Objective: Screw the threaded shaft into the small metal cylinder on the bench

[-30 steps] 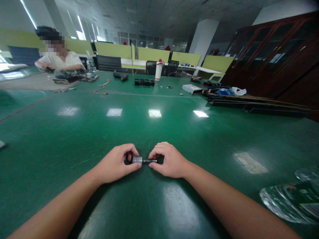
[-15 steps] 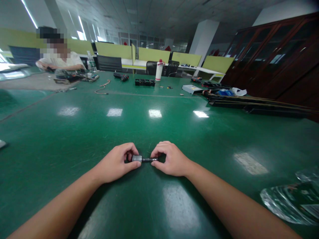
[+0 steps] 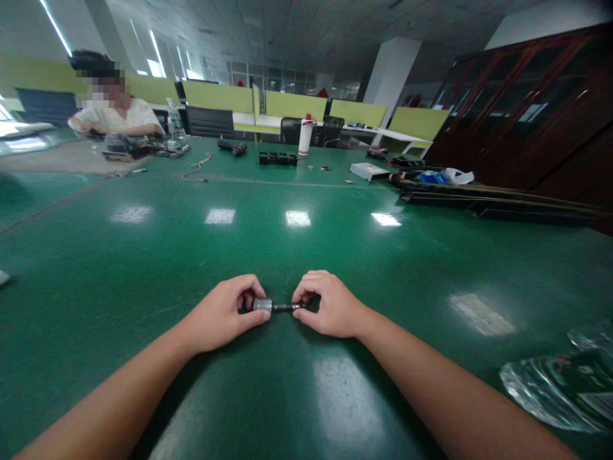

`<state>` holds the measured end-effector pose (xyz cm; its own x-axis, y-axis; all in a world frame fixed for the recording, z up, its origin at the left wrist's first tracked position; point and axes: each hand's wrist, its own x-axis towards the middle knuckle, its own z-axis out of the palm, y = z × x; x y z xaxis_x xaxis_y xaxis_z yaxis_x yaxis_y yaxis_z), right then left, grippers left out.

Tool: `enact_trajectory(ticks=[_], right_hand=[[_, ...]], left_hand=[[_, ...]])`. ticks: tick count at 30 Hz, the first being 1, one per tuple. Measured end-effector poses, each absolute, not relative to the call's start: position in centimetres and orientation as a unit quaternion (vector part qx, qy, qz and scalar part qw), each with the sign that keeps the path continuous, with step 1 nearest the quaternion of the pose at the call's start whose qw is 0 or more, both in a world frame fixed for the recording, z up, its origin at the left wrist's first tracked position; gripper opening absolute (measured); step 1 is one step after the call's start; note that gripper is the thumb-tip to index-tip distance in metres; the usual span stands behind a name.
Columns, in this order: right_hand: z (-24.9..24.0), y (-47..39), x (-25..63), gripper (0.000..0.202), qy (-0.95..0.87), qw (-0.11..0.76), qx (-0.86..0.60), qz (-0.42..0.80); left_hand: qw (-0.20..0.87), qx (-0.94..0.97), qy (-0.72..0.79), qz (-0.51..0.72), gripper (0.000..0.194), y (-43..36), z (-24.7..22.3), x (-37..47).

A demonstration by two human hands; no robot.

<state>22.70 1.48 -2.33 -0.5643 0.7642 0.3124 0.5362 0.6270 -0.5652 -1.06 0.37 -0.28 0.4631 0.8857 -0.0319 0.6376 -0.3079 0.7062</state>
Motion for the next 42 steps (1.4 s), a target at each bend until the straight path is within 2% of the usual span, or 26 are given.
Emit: enact_trajectory(ticks=[12, 21, 25, 32, 42], right_hand=[[-2.1, 2.1, 23.6, 0.009, -0.848, 0.264, -0.412, 0.204], [-2.3, 1.5, 23.0, 0.010, -0.854, 0.280, -0.383, 0.215], [-2.5, 1.0, 22.0, 0.025, -0.857, 0.301, -0.344, 0.238], [-2.7, 1.0, 21.9, 0.014, -0.869, 0.281, -0.348, 0.210], [-2.4, 0.8, 21.7, 0.013, -0.875, 0.274, -0.343, 0.207]], left_hand=[[0.335, 0.785, 0.486, 0.188, 0.021, 0.4, -0.4, -1.1], [0.330, 0.789, 0.481, 0.191, 0.022, 0.4, -0.5, -1.2], [0.319, 0.807, 0.457, 0.195, 0.021, 0.5, -0.7, -1.2], [0.308, 0.811, 0.461, 0.185, 0.027, 0.5, -0.7, -1.0], [0.304, 0.814, 0.462, 0.179, 0.024, 0.6, -0.5, -0.9]])
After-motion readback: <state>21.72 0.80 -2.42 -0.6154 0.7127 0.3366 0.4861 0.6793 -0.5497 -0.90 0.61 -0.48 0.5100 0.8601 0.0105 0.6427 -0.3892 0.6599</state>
